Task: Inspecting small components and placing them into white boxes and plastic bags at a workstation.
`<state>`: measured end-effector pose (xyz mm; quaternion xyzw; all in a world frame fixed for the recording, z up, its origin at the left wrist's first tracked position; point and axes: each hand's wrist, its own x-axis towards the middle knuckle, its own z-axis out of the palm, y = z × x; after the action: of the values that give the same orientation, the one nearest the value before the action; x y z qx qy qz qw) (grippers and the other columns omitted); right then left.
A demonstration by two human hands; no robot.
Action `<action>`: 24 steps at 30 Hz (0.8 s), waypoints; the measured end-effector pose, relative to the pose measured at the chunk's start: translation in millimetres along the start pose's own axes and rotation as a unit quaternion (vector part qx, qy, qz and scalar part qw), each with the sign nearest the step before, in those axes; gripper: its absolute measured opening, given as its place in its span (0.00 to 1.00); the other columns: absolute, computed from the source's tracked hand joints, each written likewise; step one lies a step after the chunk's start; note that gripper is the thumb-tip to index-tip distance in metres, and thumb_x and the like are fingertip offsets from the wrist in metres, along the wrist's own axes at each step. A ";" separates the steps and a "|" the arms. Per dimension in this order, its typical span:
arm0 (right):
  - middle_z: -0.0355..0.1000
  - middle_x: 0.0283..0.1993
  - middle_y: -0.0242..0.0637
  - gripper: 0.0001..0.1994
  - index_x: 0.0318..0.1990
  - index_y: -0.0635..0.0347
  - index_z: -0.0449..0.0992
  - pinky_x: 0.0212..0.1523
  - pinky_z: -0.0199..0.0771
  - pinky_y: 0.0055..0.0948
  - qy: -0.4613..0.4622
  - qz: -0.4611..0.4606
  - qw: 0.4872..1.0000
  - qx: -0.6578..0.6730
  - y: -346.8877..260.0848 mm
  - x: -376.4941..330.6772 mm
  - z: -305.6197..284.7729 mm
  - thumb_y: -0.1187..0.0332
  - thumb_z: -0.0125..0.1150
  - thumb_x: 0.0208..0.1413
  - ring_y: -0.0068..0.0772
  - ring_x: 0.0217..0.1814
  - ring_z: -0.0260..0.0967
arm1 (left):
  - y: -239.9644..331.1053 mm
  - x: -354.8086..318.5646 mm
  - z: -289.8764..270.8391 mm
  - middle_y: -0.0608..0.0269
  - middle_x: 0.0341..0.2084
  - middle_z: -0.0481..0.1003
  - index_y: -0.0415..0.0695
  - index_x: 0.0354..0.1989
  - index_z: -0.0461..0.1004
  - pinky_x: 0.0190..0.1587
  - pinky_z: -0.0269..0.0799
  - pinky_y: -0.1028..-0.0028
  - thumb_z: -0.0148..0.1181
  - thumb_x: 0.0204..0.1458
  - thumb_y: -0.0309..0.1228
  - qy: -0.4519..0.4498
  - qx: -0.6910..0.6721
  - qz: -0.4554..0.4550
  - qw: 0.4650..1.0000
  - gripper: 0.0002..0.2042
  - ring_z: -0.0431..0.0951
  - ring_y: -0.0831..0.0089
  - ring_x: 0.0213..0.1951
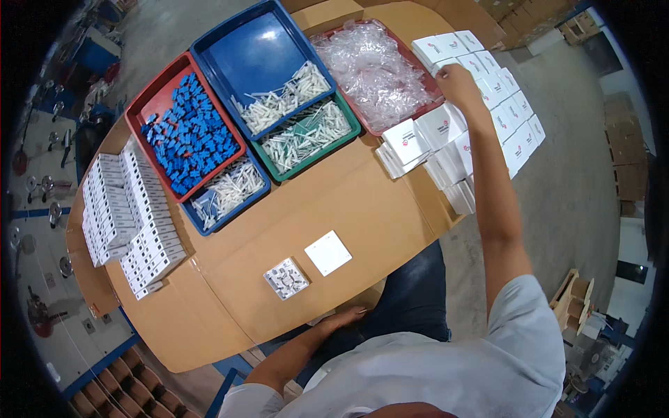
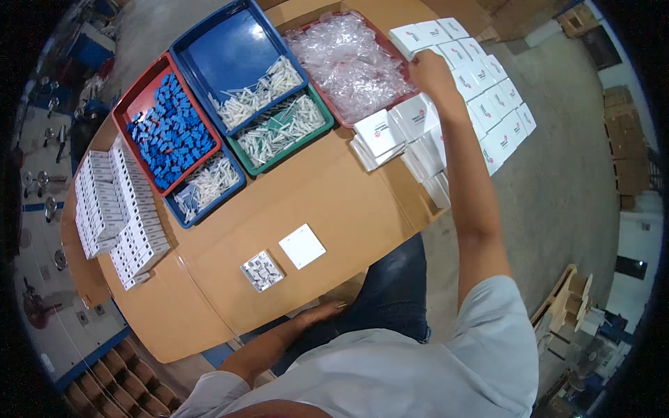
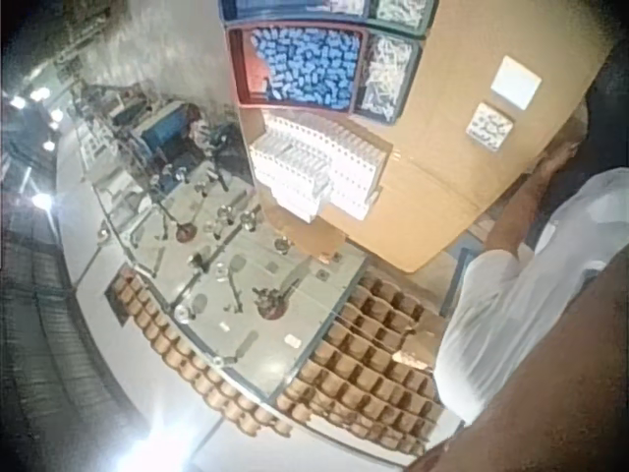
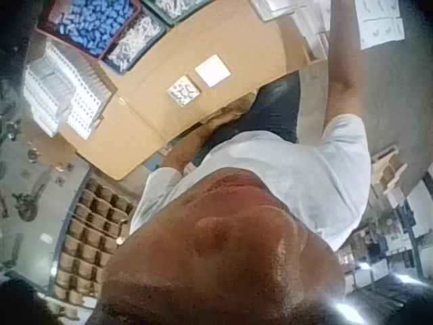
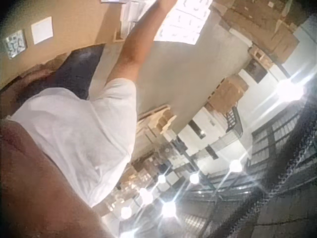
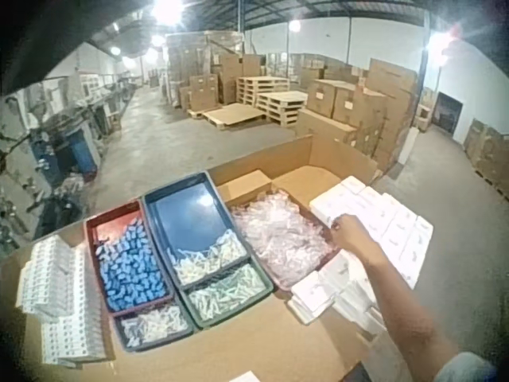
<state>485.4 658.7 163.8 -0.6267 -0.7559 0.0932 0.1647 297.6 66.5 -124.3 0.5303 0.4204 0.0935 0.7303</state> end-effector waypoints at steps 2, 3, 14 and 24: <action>0.80 0.45 0.56 0.13 0.45 0.65 0.81 0.50 0.78 0.46 -0.066 0.022 0.987 -0.148 13.5 33.7 25.3 0.68 0.56 0.58 0.53 0.49 0.80 | -18.4 -31.2 -8.7 0.46 0.48 0.80 0.44 0.56 0.77 0.57 0.72 0.61 0.44 0.68 0.53 -0.023 0.014 -0.017 0.999 0.26 0.79 0.56 0.52; 0.80 0.45 0.56 0.13 0.45 0.65 0.81 0.50 0.78 0.46 -0.071 0.022 0.987 -0.145 11.4 40.1 37.3 0.68 0.56 0.58 0.53 0.49 0.80 | -9.1 -18.7 -13.3 0.46 0.49 0.80 0.44 0.57 0.77 0.58 0.72 0.61 0.44 0.68 0.53 -0.030 0.020 -0.029 0.999 0.26 0.79 0.56 0.52; 0.79 0.50 0.55 0.14 0.46 0.64 0.82 0.55 0.77 0.49 -0.145 0.036 0.968 -0.202 12.6 62.6 81.0 0.71 0.54 0.57 0.55 0.55 0.78 | -6.9 -41.2 -40.1 0.46 0.51 0.79 0.45 0.60 0.75 0.58 0.71 0.62 0.43 0.68 0.55 -0.091 0.103 -0.108 0.985 0.28 0.79 0.55 0.53; 0.79 0.48 0.57 0.17 0.47 0.65 0.83 0.52 0.78 0.45 -0.089 -0.007 0.984 -0.155 23.4 52.4 14.5 0.70 0.59 0.48 0.56 0.52 0.79 | 21.3 -2.1 -60.2 0.46 0.53 0.78 0.45 0.62 0.73 0.59 0.71 0.62 0.42 0.68 0.57 -0.146 0.210 -0.164 0.953 0.30 0.78 0.55 0.54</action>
<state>493.2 715.5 149.2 -0.6284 -0.7774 0.0289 -0.0015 259.9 116.2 -110.1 0.6036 0.4006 -0.1960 0.6609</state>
